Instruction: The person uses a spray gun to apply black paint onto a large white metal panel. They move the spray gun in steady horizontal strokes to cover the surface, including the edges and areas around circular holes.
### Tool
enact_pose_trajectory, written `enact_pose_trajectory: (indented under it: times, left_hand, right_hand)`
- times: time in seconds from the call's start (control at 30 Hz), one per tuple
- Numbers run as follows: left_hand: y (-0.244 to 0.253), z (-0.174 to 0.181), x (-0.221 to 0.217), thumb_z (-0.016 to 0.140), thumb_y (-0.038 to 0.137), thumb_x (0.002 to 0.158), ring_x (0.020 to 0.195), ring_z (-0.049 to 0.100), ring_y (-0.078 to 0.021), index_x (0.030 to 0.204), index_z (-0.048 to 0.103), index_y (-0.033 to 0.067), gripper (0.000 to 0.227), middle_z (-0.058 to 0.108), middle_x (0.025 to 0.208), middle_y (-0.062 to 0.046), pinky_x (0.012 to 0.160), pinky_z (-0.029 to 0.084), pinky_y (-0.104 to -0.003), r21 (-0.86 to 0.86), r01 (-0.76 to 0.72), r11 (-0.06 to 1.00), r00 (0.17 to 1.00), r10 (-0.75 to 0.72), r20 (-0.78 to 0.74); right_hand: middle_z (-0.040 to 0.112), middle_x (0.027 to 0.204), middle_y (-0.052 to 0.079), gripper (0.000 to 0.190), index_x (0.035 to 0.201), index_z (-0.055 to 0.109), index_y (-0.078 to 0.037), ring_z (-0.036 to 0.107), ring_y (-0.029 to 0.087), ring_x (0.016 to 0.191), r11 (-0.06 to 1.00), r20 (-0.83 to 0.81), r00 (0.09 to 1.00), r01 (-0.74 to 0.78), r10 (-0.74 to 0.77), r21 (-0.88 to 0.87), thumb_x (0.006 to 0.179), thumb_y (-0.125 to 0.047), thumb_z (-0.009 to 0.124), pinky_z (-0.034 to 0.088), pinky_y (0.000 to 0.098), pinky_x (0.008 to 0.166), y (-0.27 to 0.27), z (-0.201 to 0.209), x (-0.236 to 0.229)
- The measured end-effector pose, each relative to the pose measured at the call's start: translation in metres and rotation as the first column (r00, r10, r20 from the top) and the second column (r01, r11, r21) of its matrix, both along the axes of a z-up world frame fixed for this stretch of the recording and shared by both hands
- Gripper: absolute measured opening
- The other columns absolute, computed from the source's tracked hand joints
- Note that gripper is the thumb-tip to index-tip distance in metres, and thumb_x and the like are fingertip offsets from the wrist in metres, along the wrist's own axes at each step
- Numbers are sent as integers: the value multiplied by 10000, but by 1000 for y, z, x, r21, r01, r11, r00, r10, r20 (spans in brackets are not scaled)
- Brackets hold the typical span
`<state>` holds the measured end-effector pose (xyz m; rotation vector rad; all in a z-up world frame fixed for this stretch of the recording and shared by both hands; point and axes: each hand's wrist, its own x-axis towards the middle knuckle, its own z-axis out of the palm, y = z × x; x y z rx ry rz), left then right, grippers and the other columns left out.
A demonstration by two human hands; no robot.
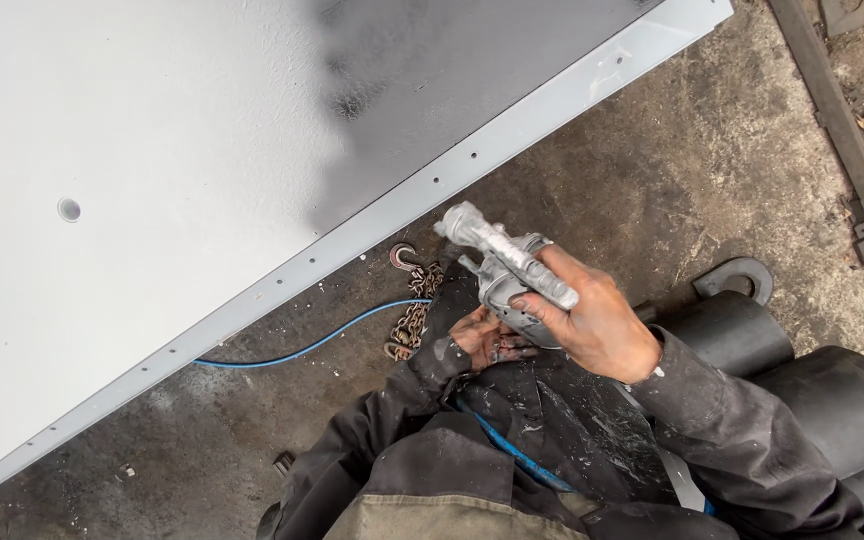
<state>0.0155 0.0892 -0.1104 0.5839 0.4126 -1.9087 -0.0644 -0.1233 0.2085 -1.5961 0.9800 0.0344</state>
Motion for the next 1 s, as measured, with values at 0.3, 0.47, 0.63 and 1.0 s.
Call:
enact_pose_trajectory:
  times: [0.3, 0.47, 0.63, 1.0]
  left_hand:
    - [59, -24, 11, 694, 157, 1004, 1270, 498, -637, 1576, 390, 113, 649, 541, 1441, -351, 912, 458, -794, 113, -30, 993, 999, 32, -9]
    - [-2, -32, -11, 702, 203, 1036, 1279, 517, -584, 1607, 294, 65, 716, 506, 1489, -315, 897, 544, -724, 24, -23, 999, 983, 18, 180]
    - [-85, 8, -25, 717, 391, 1005, 1395, 418, -542, 1615, 306, 71, 803, 412, 1582, -259, 996, 507, -663, -3, 158, 987, 865, -137, 484]
    - [-44, -114, -47, 752, 470, 990, 1134, 654, -537, 1562, 406, 269, 698, 639, 1375, -209, 849, 585, -660, 224, 321, 920, 851, -384, 358]
  right_hand:
    - [666, 1197, 275, 390, 1300, 530, -23, 709, 453, 1032, 985, 123, 990, -92, 74, 143, 980, -230, 612, 598, 604, 819, 14, -14, 8]
    - [660, 1156, 306, 379, 1286, 548, 3, 693, 491, 1006, 994, 104, 990, 98, -92, -47, 975, -196, 630, 575, 632, 804, 6, -40, -32]
    - [640, 1235, 256, 504, 1313, 581, -29, 683, 449, 1052, 915, 163, 953, 291, -254, -280, 946, -368, 647, 555, 600, 765, -8, -29, -75]
    - [638, 829, 203, 576, 1312, 592, -5, 595, 234, 587, 886, 469, 778, 463, -417, 20, 915, -418, 653, 525, 376, 493, -1, -125, -164]
